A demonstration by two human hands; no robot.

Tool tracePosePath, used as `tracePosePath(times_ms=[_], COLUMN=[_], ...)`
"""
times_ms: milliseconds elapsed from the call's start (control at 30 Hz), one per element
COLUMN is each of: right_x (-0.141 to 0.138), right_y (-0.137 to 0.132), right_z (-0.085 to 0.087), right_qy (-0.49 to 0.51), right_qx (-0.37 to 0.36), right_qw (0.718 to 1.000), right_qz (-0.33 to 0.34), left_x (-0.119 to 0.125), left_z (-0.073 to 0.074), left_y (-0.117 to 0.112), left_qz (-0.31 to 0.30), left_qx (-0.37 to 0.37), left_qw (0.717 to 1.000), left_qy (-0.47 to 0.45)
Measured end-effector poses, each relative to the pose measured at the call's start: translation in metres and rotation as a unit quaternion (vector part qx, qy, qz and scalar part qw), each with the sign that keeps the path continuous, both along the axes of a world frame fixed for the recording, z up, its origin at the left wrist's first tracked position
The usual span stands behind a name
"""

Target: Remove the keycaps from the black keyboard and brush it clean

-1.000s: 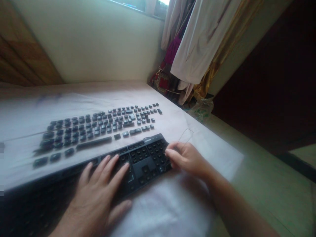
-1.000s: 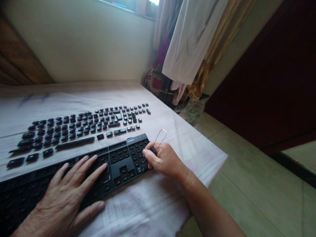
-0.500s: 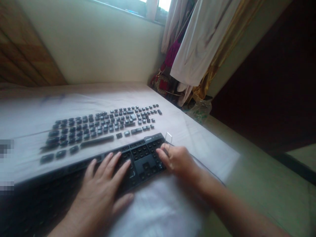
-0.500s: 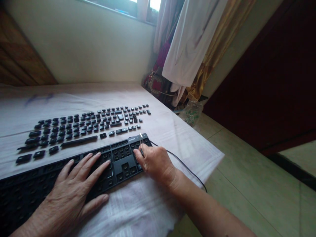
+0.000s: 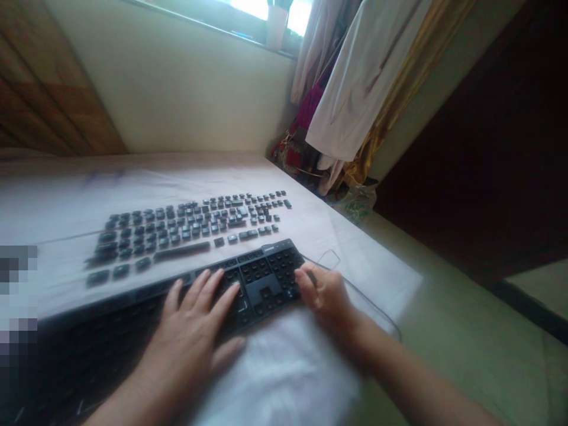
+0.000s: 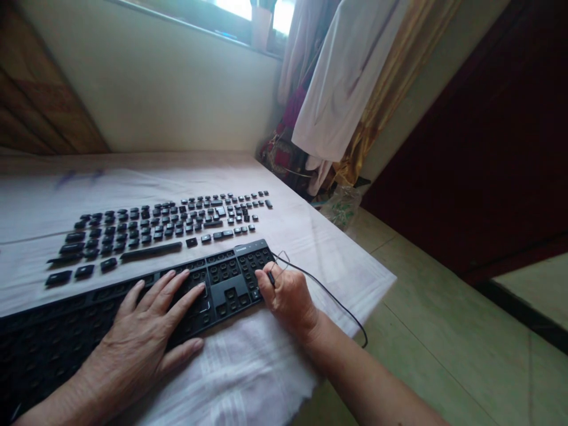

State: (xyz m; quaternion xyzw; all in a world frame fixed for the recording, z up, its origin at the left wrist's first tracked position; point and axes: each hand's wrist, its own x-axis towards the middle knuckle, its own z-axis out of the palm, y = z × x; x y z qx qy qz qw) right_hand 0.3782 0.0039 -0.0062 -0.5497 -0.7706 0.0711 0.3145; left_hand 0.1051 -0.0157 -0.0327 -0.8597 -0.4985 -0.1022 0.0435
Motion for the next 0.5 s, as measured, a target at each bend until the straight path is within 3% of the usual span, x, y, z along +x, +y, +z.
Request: tracePosePath(times_ms=[500], right_x=[0.0009], right_y=[0.0009], right_z=[-0.0082], right_qy=[0.110], right_qx=[0.025], right_qw=[0.993], right_qz=[-0.035], left_x=[0.0034], left_z=[0.0008], left_y=[-0.0013], left_qz=[0.004], left_qx=[-0.001], left_qw=[1.000], left_qy=[-0.002])
